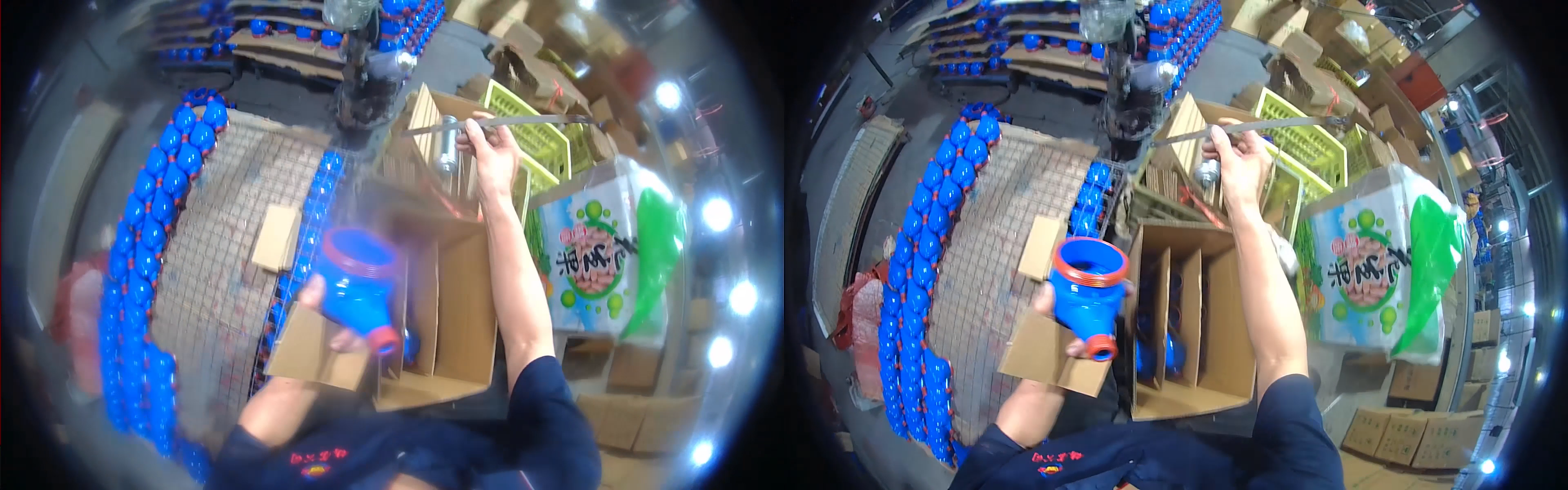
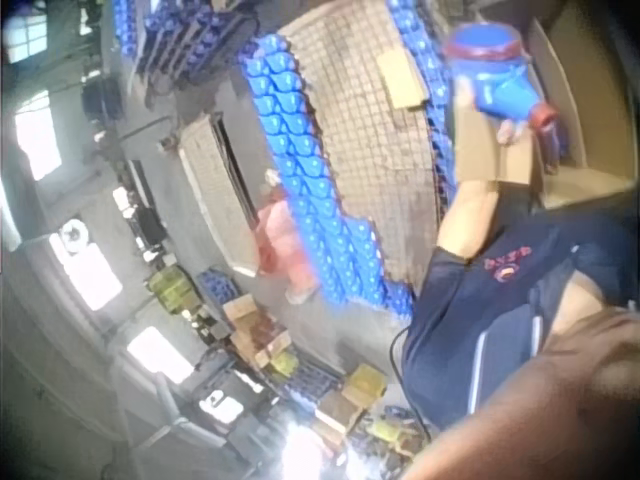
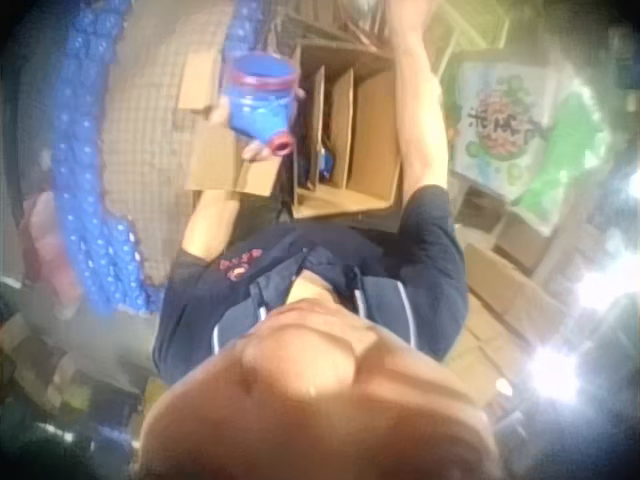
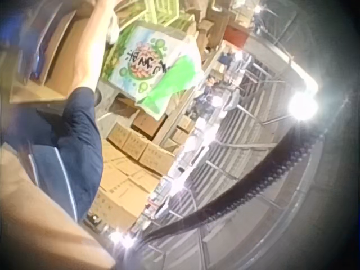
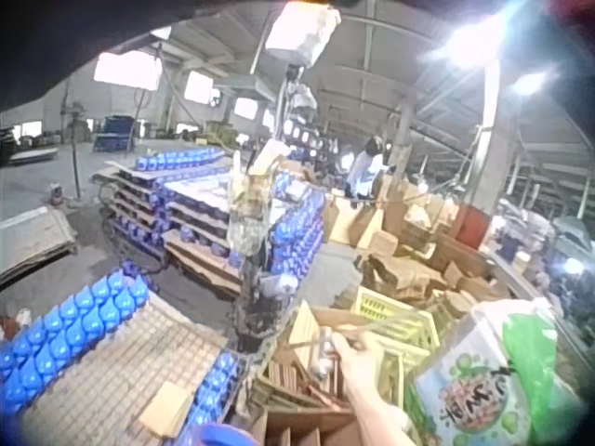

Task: The person picks up blue objects and places them into a cardboard box with dividers, occasionally using a brush on one, and then folds and prepares a new cardboard box.

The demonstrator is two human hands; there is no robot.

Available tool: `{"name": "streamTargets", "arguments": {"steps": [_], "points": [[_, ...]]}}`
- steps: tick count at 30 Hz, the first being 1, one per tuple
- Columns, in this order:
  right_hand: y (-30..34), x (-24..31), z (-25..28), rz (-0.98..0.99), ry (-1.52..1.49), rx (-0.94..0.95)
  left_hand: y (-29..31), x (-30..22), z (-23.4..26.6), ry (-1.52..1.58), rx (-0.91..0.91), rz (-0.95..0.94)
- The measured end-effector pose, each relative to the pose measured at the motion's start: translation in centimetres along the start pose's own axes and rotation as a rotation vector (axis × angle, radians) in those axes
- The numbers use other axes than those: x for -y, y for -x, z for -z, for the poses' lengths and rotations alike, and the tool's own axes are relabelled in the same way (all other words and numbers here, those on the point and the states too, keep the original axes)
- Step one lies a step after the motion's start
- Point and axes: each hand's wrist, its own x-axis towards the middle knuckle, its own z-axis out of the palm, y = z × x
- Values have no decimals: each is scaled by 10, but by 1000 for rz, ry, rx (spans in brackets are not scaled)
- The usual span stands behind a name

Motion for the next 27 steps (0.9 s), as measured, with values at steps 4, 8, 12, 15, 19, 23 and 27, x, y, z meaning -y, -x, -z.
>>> {"name": "streamTargets", "arguments": {"steps": [4, 8, 12, 15, 19, 23, 27], "points": [[-99, 1, -32, 225, -29, 2, -54, 9, 18, -213, -47, 97], [-159, 63, -98, 520, -87, -17, -57, 14, 69, -227, -218, 161], [-240, 64, -110, 485, 100, -65, -49, 15, 96, -159, -174, 182], [-271, 10, -102, 283, 442, -63, -51, -1, 67, -121, -268, 103], [-219, -21, -122, 474, 203, -200, -53, -15, 57, 11, -420, 98], [-185, 9, -137, 637, -56, -235, -51, -19, 63, -34, -312, 110], [-191, 46, -162, 762, 8, -136, -52, -15, 71, -19, -286, 100]]}}
